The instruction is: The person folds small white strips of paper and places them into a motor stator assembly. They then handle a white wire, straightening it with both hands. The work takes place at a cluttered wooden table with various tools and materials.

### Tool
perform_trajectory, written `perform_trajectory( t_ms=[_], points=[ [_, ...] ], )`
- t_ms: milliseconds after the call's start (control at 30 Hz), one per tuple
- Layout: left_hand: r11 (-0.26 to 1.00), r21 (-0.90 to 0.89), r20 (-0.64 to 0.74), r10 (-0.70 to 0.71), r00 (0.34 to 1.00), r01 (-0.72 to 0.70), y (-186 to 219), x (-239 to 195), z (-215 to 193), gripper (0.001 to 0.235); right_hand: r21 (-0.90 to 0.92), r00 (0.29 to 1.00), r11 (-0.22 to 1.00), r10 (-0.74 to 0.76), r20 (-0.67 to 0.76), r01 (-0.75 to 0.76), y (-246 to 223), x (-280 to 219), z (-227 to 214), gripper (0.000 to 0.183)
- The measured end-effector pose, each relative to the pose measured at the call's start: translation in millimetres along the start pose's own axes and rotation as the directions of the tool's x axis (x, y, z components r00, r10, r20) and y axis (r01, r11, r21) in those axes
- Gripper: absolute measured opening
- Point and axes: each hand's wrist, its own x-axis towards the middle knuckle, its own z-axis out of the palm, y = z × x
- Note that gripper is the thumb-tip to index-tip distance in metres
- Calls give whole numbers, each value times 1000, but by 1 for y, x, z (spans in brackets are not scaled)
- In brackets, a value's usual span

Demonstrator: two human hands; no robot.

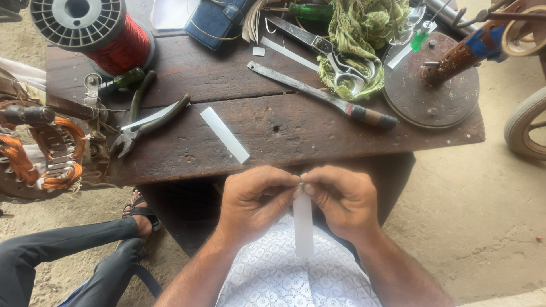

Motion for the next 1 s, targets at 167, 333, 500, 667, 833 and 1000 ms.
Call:
perform_trajectory(
  t_ms=[167,333,500,667,833,1000],
  points=[
    [999,39,-2,-21,1000,21,5,3,3,7,-105,999,994,30,16,-28,0,-2,0,8],
    [946,261,49,-212,976,192,8,7,-2,8,-133,988,982,146,51,-138,-4,5,-7,8],
    [893,413,69,163,984,-177,7,5,-2,8,-256,991,966,70,117,-38,-11,17,-11,11],
    [862,460,-79,278,957,-213,3,7,12,10,-459,995,883,-89,35,96,-9,18,5,11],
    [667,703,-112,446,888,-246,6,6,12,19,-509,994,857,-104,-21,79,6,17,12,12],
    [868,466,-138,262,955,-171,4,3,-2,25,-24,968,967,252,-4,-252,21,18,-4,15]
  ],
)
